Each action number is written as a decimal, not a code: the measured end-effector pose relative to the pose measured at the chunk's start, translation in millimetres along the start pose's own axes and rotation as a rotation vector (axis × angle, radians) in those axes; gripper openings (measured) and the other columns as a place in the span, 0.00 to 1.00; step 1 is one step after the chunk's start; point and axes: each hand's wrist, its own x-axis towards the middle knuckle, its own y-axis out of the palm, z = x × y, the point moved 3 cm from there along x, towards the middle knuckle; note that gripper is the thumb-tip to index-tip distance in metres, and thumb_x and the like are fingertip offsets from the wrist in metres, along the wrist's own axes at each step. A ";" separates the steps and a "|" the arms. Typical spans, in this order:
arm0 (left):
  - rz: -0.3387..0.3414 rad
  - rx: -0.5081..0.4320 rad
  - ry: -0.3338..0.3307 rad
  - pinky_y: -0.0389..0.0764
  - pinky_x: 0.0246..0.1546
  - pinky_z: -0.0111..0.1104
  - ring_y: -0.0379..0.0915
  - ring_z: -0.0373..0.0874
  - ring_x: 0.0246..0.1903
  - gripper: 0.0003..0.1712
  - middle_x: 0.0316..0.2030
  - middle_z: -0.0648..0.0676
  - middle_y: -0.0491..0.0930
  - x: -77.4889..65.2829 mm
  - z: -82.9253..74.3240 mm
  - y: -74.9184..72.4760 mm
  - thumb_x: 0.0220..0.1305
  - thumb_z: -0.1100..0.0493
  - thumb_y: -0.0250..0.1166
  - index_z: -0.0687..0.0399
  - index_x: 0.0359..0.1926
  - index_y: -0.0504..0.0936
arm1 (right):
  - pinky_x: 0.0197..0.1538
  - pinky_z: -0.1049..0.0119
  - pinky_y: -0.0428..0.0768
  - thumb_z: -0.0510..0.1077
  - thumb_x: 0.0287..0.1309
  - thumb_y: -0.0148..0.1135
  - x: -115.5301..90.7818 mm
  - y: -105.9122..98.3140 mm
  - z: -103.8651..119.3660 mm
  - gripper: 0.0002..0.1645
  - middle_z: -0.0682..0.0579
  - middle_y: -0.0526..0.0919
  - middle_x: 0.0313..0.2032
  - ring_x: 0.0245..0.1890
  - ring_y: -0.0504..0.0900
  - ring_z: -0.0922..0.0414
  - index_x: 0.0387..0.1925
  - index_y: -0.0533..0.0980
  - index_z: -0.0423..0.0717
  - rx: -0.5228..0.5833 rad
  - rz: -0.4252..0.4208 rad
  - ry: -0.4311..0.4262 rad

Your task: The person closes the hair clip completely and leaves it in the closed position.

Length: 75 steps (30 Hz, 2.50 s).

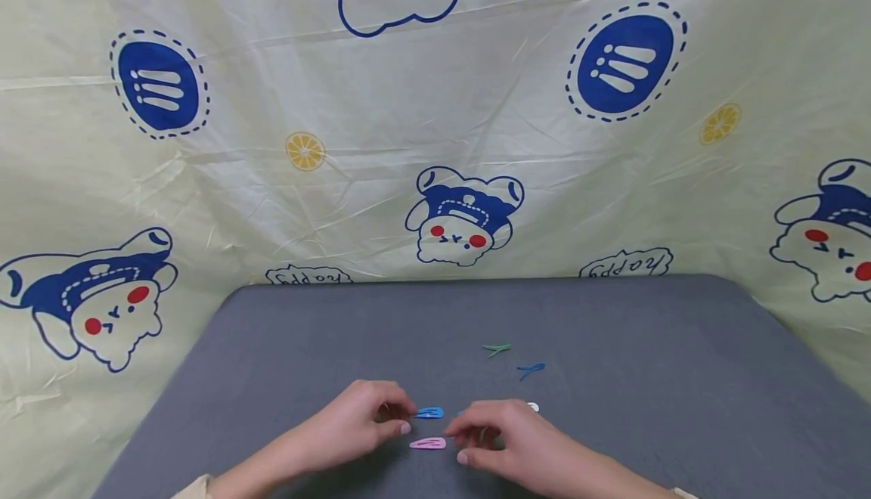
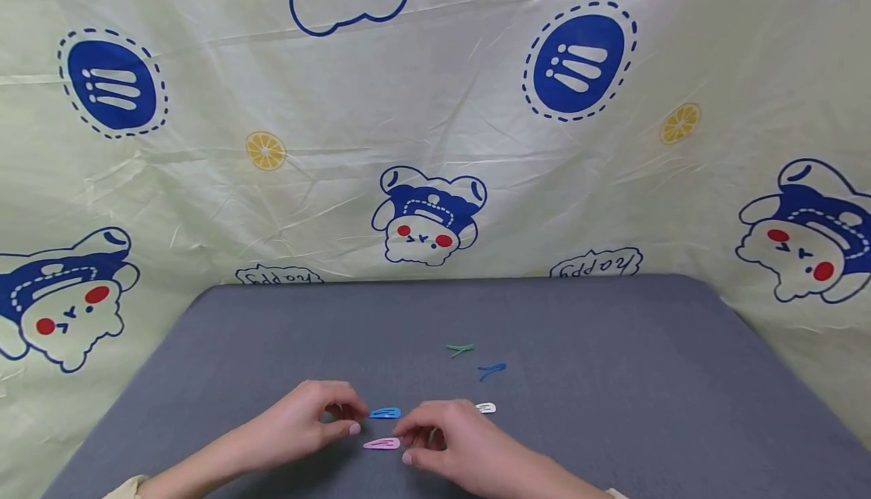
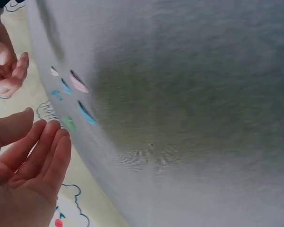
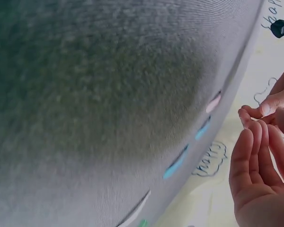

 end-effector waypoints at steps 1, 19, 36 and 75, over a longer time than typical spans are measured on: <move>-0.003 0.001 0.005 0.78 0.36 0.30 0.74 0.30 0.32 0.05 0.33 0.42 0.80 2.5 -2.0 -0.7 0.61 0.66 0.68 0.55 0.39 0.85 | 0.41 0.68 0.78 0.45 0.63 0.66 -1.6 -1.8 0.0 0.12 0.63 0.80 0.36 0.36 0.78 0.66 0.48 0.82 0.50 0.004 0.007 0.017; 0.044 0.010 -0.052 0.77 0.39 0.28 0.74 0.33 0.34 0.10 0.33 0.41 0.79 60.9 -2.8 8.5 0.61 0.62 0.69 0.59 0.44 0.85 | 0.41 0.64 0.79 0.52 0.63 0.65 -12.9 -52.2 -8.8 0.11 0.61 0.83 0.39 0.37 0.79 0.63 0.47 0.81 0.60 -0.192 -0.144 0.094; 0.058 0.071 -0.032 0.77 0.35 0.28 0.73 0.36 0.33 0.11 0.35 0.46 0.81 106.0 22.1 10.7 0.62 0.64 0.68 0.61 0.46 0.85 | 0.40 0.65 0.79 0.39 0.62 0.66 -4.4 -94.5 -47.2 0.12 0.55 0.82 0.40 0.37 0.78 0.65 0.48 0.81 0.48 -0.414 -0.253 0.018; 0.102 -0.302 -0.219 0.72 0.33 0.28 0.71 0.39 0.29 0.11 0.27 0.49 0.80 157.7 68.7 27.1 0.61 0.68 0.68 0.62 0.46 0.85 | 0.35 0.67 0.75 0.38 0.60 0.68 43.1 -118.2 -113.4 0.08 0.56 0.83 0.32 0.30 0.76 0.60 0.41 0.85 0.44 -0.247 -0.043 0.133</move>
